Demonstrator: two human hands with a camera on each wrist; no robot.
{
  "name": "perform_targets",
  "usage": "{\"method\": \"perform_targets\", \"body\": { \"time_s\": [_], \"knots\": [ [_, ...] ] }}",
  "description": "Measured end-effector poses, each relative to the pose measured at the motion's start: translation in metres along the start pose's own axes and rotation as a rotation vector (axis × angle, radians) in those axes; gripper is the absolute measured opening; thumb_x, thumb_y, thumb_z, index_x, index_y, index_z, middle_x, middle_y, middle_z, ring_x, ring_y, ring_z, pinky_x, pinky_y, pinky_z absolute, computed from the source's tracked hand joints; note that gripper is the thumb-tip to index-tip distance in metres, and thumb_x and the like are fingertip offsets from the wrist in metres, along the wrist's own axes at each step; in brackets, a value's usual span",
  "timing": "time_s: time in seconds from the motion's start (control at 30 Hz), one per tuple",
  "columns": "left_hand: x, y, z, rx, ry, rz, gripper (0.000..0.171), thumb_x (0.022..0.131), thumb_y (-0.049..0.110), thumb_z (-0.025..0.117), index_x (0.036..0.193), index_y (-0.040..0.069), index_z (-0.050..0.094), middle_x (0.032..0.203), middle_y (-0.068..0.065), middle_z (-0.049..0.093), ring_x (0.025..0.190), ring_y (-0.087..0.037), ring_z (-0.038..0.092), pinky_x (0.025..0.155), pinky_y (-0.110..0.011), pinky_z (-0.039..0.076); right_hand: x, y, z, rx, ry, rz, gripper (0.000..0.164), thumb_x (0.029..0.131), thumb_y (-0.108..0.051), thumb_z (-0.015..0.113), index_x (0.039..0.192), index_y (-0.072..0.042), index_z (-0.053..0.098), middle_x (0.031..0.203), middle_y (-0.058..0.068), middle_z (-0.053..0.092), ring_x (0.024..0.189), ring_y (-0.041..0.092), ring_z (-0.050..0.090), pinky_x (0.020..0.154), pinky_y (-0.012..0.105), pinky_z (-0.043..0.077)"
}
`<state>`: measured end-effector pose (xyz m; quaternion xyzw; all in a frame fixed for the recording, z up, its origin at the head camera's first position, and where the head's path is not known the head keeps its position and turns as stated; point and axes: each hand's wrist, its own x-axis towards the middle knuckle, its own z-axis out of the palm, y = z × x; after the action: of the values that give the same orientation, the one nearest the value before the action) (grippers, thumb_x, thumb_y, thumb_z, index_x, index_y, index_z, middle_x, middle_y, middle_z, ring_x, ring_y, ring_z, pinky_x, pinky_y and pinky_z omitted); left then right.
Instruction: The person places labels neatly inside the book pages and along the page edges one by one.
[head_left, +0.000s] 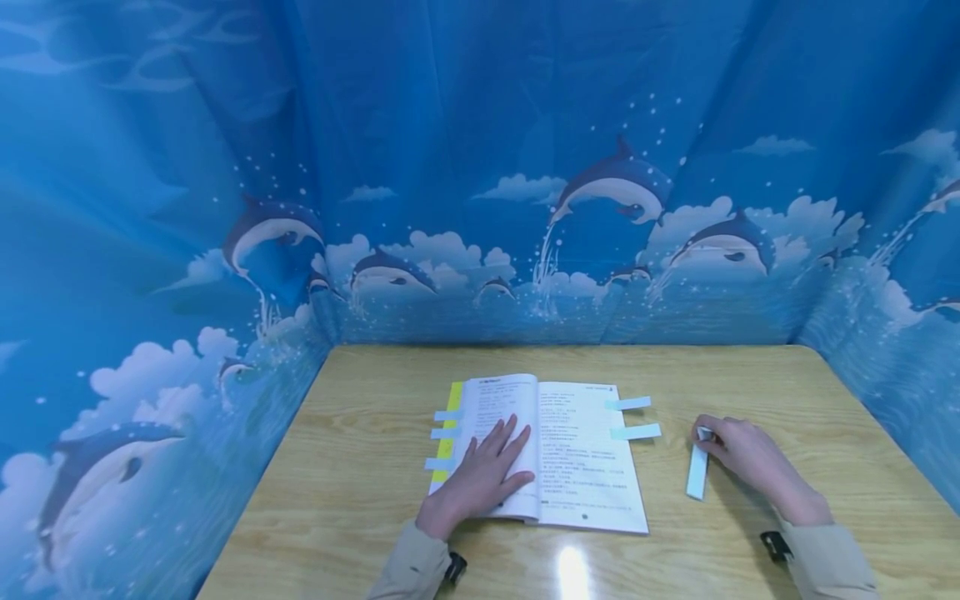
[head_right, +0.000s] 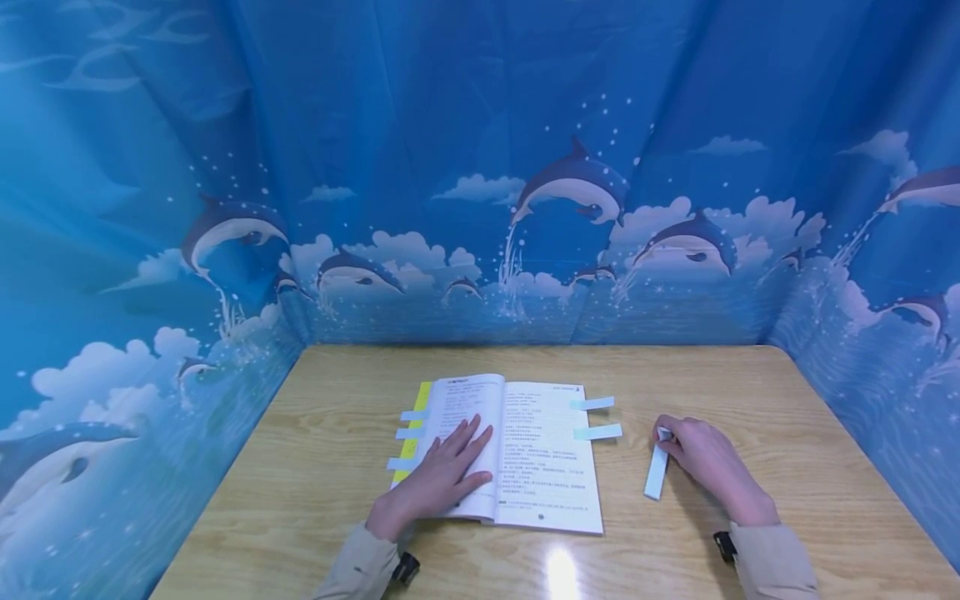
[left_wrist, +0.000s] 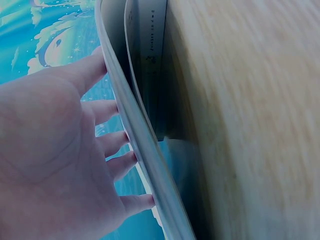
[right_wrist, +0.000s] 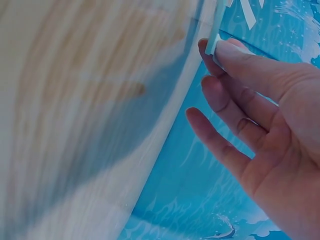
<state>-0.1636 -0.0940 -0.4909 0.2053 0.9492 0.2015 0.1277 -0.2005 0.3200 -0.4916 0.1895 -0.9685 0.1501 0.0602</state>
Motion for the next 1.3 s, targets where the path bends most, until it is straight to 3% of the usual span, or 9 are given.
{"method": "perform_targets", "body": {
  "time_s": [0.27,0.6,0.93,1.17,1.3],
  "knots": [
    [0.0009,-0.001,0.0014,0.011,0.003,0.001,0.067,0.106,0.055,0.038,0.164,0.028,0.018,0.171,0.003,0.002,0.157,-0.022,0.005,0.124,-0.059,0.012,-0.001,0.002,0.0019,-0.017,0.055,-0.026,0.021,0.08,0.002,0.079,0.084,-0.014,0.066,0.072,-0.005,0.066,0.062,0.01,0.058,0.054,0.031,0.049],
    [0.0016,-0.0022,0.0025,0.005,-0.001,-0.003,0.067,0.106,0.056,0.038,0.163,0.028,0.018,0.171,0.004,0.002,0.157,-0.021,0.004,0.125,-0.059,0.011,0.0001,0.0011,0.0007,-0.005,0.025,-0.003,0.016,0.082,0.002,0.078,0.086,-0.011,0.069,0.073,-0.004,0.067,0.064,0.012,0.061,0.058,0.034,0.053],
    [0.0016,-0.0019,0.0019,0.004,0.0,-0.002,0.067,0.106,0.056,0.038,0.164,0.028,0.018,0.171,0.004,0.002,0.157,-0.021,0.004,0.125,-0.059,0.011,-0.0002,0.0005,0.0005,0.015,0.05,0.005,0.015,0.084,0.002,0.076,0.087,-0.01,0.068,0.077,0.0,0.069,0.068,0.017,0.064,0.06,0.039,0.055],
    [0.0014,-0.0012,0.0015,0.0,-0.005,-0.007,0.067,0.106,0.056,0.038,0.163,0.028,0.018,0.171,0.004,0.002,0.157,-0.021,0.004,0.125,-0.059,0.01,-0.0015,0.0003,0.0001,0.019,0.117,0.01,0.018,0.082,0.0,0.078,0.086,-0.014,0.068,0.075,-0.002,0.069,0.063,0.01,0.059,0.053,0.03,0.049],
    [0.001,-0.0012,0.0015,0.001,-0.005,-0.006,0.067,0.106,0.056,0.038,0.163,0.028,0.018,0.171,0.004,0.002,0.157,-0.021,0.004,0.125,-0.059,0.011,-0.0024,-0.0001,-0.0009,0.018,0.158,-0.019,0.022,0.077,0.0,0.082,0.082,-0.017,0.07,0.08,-0.002,0.069,0.064,0.009,0.059,0.054,0.027,0.05]
  ]
}}
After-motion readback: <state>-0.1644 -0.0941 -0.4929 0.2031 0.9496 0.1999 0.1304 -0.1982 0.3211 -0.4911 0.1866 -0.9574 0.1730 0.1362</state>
